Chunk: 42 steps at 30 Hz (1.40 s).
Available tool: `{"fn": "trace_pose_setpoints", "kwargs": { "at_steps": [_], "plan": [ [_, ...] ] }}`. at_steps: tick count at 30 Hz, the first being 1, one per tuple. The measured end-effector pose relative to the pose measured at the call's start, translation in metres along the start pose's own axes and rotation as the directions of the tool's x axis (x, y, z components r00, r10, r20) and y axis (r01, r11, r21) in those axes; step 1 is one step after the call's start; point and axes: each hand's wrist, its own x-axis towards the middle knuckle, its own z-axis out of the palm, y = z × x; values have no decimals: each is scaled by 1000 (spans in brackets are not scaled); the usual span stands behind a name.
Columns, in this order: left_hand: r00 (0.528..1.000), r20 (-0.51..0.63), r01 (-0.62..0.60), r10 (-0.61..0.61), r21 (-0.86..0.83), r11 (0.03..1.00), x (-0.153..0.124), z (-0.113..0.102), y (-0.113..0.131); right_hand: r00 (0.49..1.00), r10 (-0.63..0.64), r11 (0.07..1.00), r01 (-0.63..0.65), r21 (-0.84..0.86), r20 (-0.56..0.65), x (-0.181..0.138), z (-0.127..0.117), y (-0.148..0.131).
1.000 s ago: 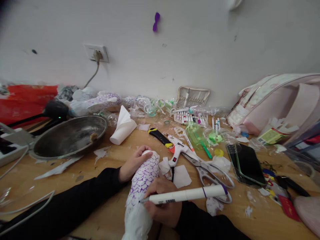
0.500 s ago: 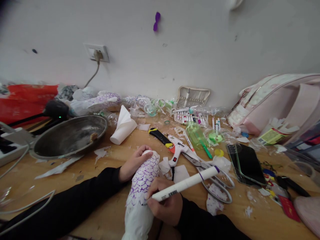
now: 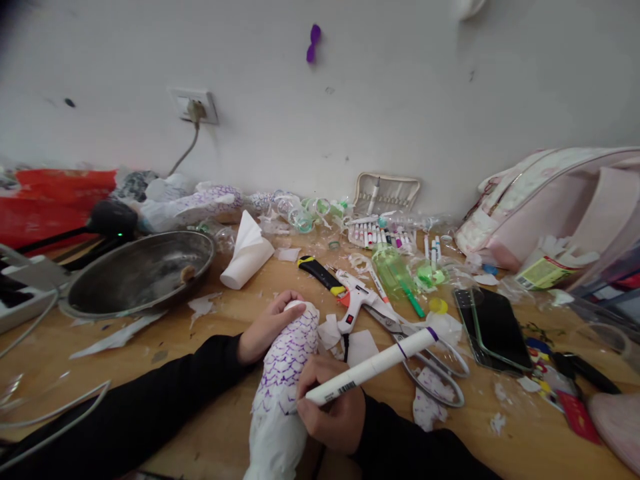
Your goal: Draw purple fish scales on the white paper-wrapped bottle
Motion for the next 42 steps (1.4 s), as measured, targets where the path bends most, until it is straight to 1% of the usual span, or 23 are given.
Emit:
{"fn": "trace_pose_setpoints", "kwargs": {
  "at_steps": [3,7,9,15,19,22,26,29,32,36,39,42],
  "plan": [
    [1000,-4,-7,7,19,1000,0,0,0,1000,10,1000,-10,8,1,0,0,0],
    [1000,6,4,-4,-2,1000,-1,0,2,996,89,994,-87,65,-23,-1,-1,3],
    [1000,18,20,-19,-21,1000,-1,0,2,993,109,991,-106,80,-40,-2,-1,4],
    [1000,22,16,-15,-30,999,-1,0,3,998,64,998,-63,28,-23,-4,0,5],
    [1000,23,18,-18,-27,999,-1,0,2,990,125,991,-122,46,-65,-5,0,7],
    [1000,17,10,-10,-24,1000,-1,0,1,989,131,990,-128,51,-69,-5,-1,9],
    [1000,24,18,-17,-46,999,-1,0,0,986,153,988,-152,16,-61,-5,-1,10],
    [1000,24,18,-16,-54,998,-1,0,-1,982,172,984,-168,58,-79,-6,-1,11],
    [1000,-8,3,-3,-52,999,0,-1,-2,982,164,982,-154,107,-92,-8,0,13],
    [1000,-28,-12,9,-88,996,0,-1,-3,987,136,988,-128,89,-88,-8,0,13],
    [1000,-30,-11,6,-168,986,-2,0,-2,991,103,992,-95,88,-86,-8,-2,12],
    [998,-60,-34,19,-263,964,-4,2,1,991,79,994,-70,89,-108,-7,-6,12]
  ]
}}
